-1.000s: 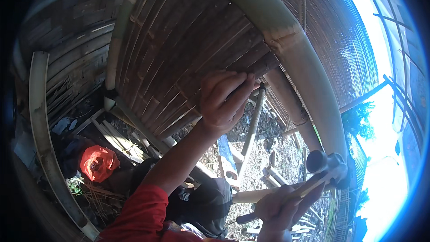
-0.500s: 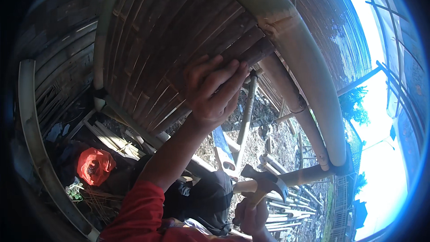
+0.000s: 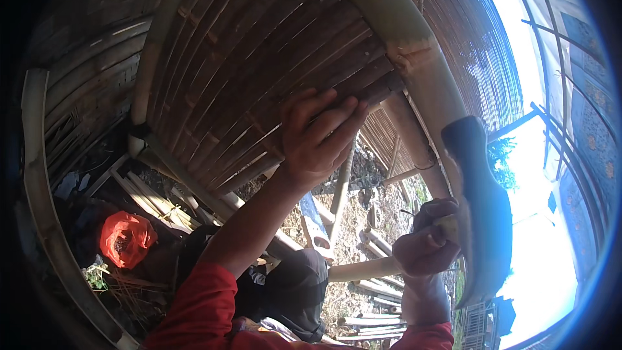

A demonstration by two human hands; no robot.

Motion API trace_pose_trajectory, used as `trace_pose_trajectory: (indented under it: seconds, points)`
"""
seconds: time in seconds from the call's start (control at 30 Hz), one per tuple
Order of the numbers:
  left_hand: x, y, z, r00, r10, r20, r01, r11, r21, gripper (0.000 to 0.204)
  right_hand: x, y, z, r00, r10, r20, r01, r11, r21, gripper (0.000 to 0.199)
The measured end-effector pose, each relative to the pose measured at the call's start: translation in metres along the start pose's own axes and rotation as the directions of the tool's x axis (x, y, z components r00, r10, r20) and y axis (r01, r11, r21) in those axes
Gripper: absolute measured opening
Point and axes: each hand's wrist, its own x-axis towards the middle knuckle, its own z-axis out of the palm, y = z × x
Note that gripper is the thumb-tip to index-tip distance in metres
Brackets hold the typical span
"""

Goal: The person constructs a bamboo structure by sawing bamboo slats with a hand saw, aligning them onto the frame, and securing them with nails using a hammer.

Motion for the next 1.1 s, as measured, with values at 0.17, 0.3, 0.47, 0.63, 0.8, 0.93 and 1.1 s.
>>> trace_pose_trajectory:
  seconds: [0.17, 0.3, 0.47, 0.63, 0.8, 0.93, 1.1]
  points:
    - [0.0, -0.001, -0.003, 1.0, -0.018, 0.018, 0.019, 1.0, -0.015, 0.023, 0.01, 0.008, 0.001, 0.997, 0.023, 0.079, 0.002, 0.954, -0.301, 0.038]
    - [0.002, 0.004, 0.002, 1.0, -0.031, 0.0, 0.031, 0.999, -0.023, 0.02, 0.012, 0.015, -0.024, 0.971, -0.232, -0.061, 0.227, 0.97, -0.082, 0.045]
    - [-0.001, -0.005, -0.007, 0.998, -0.031, 0.053, 0.031, 0.999, 0.013, 0.019, 0.028, 0.026, -0.002, 0.891, -0.038, 0.452, 0.28, 0.83, -0.482, 0.017]
    - [0.001, 0.002, 0.0, 0.999, -0.045, 0.013, 0.046, 0.998, -0.042, 0.019, -0.006, 0.019, -0.027, 0.981, 0.009, -0.195, 0.047, 0.959, 0.278, 0.05]
    - [-0.001, -0.002, -0.002, 0.999, -0.041, 0.02, 0.041, 0.999, -0.014, 0.019, 0.035, -0.01, -0.027, 0.987, 0.155, -0.033, -0.156, 0.988, -0.011, 0.042]
    - [0.0, -0.002, -0.003, 0.999, -0.032, 0.04, 0.032, 0.999, 0.004, 0.022, 0.061, -0.025, -0.031, 0.969, 0.23, 0.087, -0.21, 0.959, -0.189, 0.036]
    - [0.0, -0.001, 0.0, 1.0, -0.016, 0.018, 0.016, 1.0, -0.002, 0.022, 0.046, -0.012, -0.028, 0.974, 0.224, 0.032, -0.211, 0.95, -0.229, 0.031]
